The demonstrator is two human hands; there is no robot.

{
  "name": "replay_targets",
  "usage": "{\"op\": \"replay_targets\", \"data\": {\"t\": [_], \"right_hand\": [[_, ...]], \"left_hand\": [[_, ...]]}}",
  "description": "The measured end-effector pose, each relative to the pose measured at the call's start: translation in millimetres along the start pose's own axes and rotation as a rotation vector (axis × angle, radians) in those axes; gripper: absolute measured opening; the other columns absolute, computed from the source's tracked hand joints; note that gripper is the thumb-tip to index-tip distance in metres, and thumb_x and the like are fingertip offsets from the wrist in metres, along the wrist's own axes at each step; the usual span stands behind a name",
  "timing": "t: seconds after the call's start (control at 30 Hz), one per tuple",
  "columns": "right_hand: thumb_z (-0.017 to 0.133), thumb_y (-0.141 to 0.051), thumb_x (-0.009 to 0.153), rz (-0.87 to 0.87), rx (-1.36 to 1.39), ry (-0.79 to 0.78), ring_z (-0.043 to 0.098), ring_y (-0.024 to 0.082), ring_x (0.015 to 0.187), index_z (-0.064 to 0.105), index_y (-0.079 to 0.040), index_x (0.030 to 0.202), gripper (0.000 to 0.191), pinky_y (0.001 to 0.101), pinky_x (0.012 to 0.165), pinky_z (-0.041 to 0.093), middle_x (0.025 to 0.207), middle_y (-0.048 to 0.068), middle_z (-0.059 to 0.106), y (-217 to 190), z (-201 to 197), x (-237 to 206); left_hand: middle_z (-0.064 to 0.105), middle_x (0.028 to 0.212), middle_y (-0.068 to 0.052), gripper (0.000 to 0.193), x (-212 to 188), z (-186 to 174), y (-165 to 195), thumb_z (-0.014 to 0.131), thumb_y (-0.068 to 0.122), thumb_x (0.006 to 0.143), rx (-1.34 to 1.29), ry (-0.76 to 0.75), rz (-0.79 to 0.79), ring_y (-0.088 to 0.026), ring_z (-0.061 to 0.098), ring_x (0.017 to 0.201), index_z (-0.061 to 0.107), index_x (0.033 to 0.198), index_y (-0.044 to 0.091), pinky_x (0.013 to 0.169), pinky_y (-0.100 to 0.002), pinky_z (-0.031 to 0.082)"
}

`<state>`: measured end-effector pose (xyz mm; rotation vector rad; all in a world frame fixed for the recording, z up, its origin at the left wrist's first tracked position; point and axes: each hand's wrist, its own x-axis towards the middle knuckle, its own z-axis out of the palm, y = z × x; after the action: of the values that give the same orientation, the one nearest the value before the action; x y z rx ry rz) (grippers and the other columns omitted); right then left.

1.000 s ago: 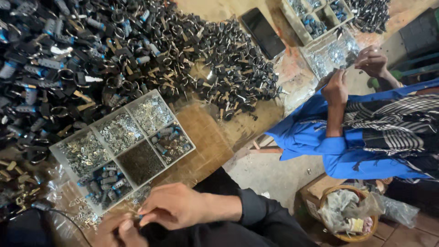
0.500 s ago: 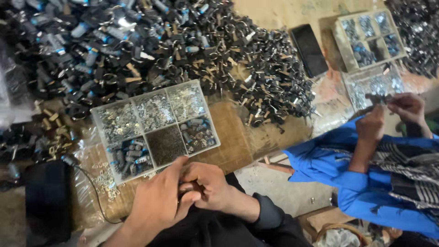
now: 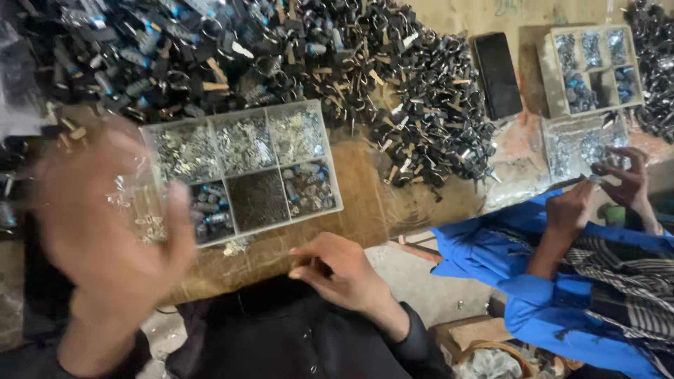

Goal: The person sits at a workbench assembling padlock cylinder cores. They pick small metal pins and springs from a compartment organizer box and insert them one at a time into a lock cylinder held in the other hand, repeating the process and occasionally reaching into the box for more parts.

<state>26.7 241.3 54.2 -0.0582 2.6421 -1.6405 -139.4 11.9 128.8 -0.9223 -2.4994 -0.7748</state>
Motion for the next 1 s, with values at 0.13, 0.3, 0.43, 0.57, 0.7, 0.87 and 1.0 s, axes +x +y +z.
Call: {"op": "replay_targets", "data": {"t": [0.13,0.3,0.43,0.57,0.7,0.87,1.0], "right_hand": [[0.082,-0.009,0.090,-0.048,-0.076,0.224,0.073,0.022,0.083,0.070,-0.007,0.106,0.021,0.0316,0.068,0.058,0.097,0.007,0.074,9.2,-5.7,11.3],[0.075,-0.011,0.095,-0.211,-0.456,0.273,0.064,0.034,0.116,0.069,-0.004,0.122,0.028,0.0439,0.097,0.054,0.122,0.013,0.067,7.7,-32.4,67.7],[0.071,-0.016,0.092,-0.355,-0.782,-0.013,0.053,0.035,0.128,0.066,0.004,0.122,0.036,0.0449,0.110,0.048,0.131,0.017,0.060,26.5,-47.1,132.0],[0.067,-0.019,0.085,-0.445,-0.895,-0.030,0.055,0.033,0.120,0.067,0.006,0.118,0.041,0.0427,0.102,0.049,0.127,0.017,0.060,41.7,-38.6,150.7],[0.063,-0.017,0.085,-0.408,-1.086,-0.108,0.056,0.032,0.117,0.068,0.005,0.112,0.036,0.0432,0.095,0.050,0.121,0.016,0.061,36.1,-26.5,156.3],[0.062,-0.017,0.082,-0.502,-1.101,-0.060,0.056,0.032,0.118,0.068,0.005,0.113,0.038,0.0410,0.098,0.051,0.125,0.018,0.059,28.7,-35.3,158.8],[0.061,-0.017,0.087,-0.500,-0.928,-0.158,0.056,0.031,0.120,0.067,0.003,0.118,0.038,0.0403,0.103,0.051,0.128,0.016,0.058,32.4,-51.3,155.8]], "left_hand": [[0.072,0.114,-0.007,0.017,-39.5,21.0,-8.2,0.077,0.005,0.093,-0.200,-0.183,-0.085,-0.027,0.071,0.099,0.070,0.110,0.006,0.088,-0.035,0.057],[0.071,0.101,-0.010,0.022,-76.3,41.7,7.4,0.077,0.004,0.079,-0.407,-0.280,-0.011,-0.030,0.069,0.091,0.070,0.100,0.005,0.080,-0.038,0.057],[0.072,0.097,-0.009,0.021,-97.4,78.5,36.0,0.076,0.004,0.078,-0.561,-0.278,0.197,-0.030,0.070,0.087,0.069,0.098,0.005,0.078,-0.040,0.058],[0.071,0.093,-0.009,0.022,-113.3,101.6,42.4,0.076,0.002,0.080,-0.703,-0.335,0.149,-0.029,0.071,0.083,0.069,0.101,0.005,0.075,-0.037,0.059],[0.071,0.088,-0.010,0.023,-118.0,103.8,36.0,0.076,-0.001,0.080,-0.772,-0.334,0.111,-0.028,0.071,0.078,0.071,0.101,0.005,0.069,-0.037,0.058],[0.072,0.091,-0.010,0.022,-114.8,101.6,35.1,0.075,-0.002,0.080,-0.797,-0.302,0.139,-0.028,0.071,0.080,0.070,0.100,0.004,0.070,-0.037,0.059],[0.072,0.090,-0.011,0.022,-113.4,102.0,36.5,0.076,-0.001,0.079,-0.766,-0.331,0.129,-0.029,0.071,0.080,0.070,0.100,0.005,0.070,-0.037,0.059]]}}
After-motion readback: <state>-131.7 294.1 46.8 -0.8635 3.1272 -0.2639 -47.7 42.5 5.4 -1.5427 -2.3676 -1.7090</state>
